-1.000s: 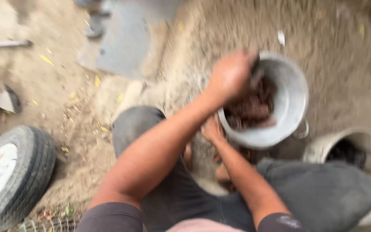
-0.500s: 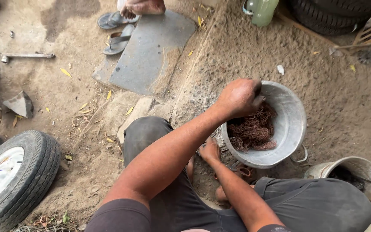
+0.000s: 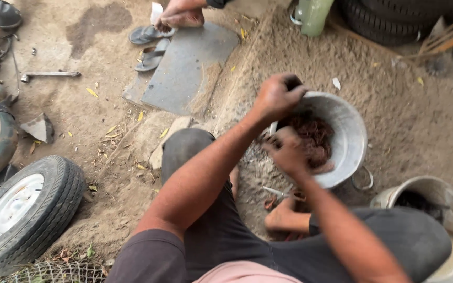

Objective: The person sits on the ground and stuffs strands of copper wire into the slots of a motor armature core held in a basin, pressing the wire down by hand and occasionally using a small hand tool to pack it, with a bucket of dark finished parts beside them.

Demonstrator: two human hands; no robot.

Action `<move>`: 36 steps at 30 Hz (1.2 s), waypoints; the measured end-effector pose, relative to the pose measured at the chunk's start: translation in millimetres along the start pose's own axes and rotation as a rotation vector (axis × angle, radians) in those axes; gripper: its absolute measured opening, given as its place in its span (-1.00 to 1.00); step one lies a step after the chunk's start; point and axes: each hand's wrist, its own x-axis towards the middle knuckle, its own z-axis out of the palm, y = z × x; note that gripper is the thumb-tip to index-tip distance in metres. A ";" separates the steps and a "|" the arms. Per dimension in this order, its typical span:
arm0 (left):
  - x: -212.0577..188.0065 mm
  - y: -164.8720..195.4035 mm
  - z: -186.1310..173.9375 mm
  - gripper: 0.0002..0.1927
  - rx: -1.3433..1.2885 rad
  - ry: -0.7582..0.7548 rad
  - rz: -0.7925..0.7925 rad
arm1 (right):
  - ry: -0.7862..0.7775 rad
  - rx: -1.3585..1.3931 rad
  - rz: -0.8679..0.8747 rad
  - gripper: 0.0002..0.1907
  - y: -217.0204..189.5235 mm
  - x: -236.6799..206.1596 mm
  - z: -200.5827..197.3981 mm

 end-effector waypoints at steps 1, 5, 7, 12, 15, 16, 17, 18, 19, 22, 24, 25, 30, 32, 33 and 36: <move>-1.1 -5.5 0.2 -0.78 0.043 0.028 -0.007 | 0.062 0.000 -0.076 -0.64 2.8 0.4 -25.6; -4.6 -24.2 2.8 -0.73 0.260 0.199 0.064 | 0.341 -0.059 -0.358 -0.68 11.8 -13.7 -120.2; -15.1 -28.6 8.2 -0.63 -0.054 0.005 -0.185 | 0.421 -0.005 -0.392 -0.67 18.8 -31.2 -148.9; -33.9 -15.4 23.0 -0.36 -0.830 -0.607 -0.456 | 0.528 -0.040 -0.483 -0.60 40.4 -46.2 -148.6; -27.2 -0.6 38.5 -0.53 -0.880 -0.602 -0.419 | 0.536 -0.219 -0.571 -0.54 50.3 -35.5 -139.7; -25.6 1.8 43.8 -0.61 -0.860 -0.537 -0.417 | 0.530 -0.212 -0.597 -0.52 52.1 -31.1 -137.4; -22.8 3.1 49.3 -0.65 -0.841 -0.537 -0.391 | 0.515 -0.202 -0.625 -0.49 53.5 -27.2 -136.2; -19.7 2.9 54.5 -0.68 -0.822 -0.533 -0.364 | 0.538 -0.197 -0.592 -0.47 55.3 -23.0 -135.9; -16.3 1.0 59.1 -0.69 -0.802 -0.528 -0.332 | 0.563 -0.193 -0.563 -0.44 57.9 -18.6 -136.3; -3.0 -9.1 71.2 -0.70 -0.813 -0.455 -0.241 | 0.520 0.029 -0.401 -0.37 71.2 -8.0 -141.2; 3.7 -16.2 73.7 -0.69 -0.837 -0.448 -0.257 | 0.427 0.246 -0.244 -0.44 82.2 -4.2 -143.3; 6.2 -19.0 74.0 -0.68 -0.851 -0.441 -0.266 | 0.370 0.352 -0.158 -0.53 87.4 -3.3 -143.7; 5.2 -24.5 70.8 -0.68 -0.806 -0.430 -0.228 | 0.157 0.919 0.092 -0.61 100.0 -5.2 -142.0; 4.2 -26.4 70.4 -0.69 -0.776 -0.410 -0.246 | 0.101 0.965 0.098 -0.59 99.3 -5.0 -141.7; 4.4 -27.7 70.9 -0.69 -0.773 -0.401 -0.259 | 0.093 0.931 0.099 -0.57 98.1 -4.5 -142.0; 5.9 -32.2 72.6 -0.65 -0.824 -0.388 -0.349 | 0.079 0.868 0.074 -0.49 93.8 -1.4 -143.1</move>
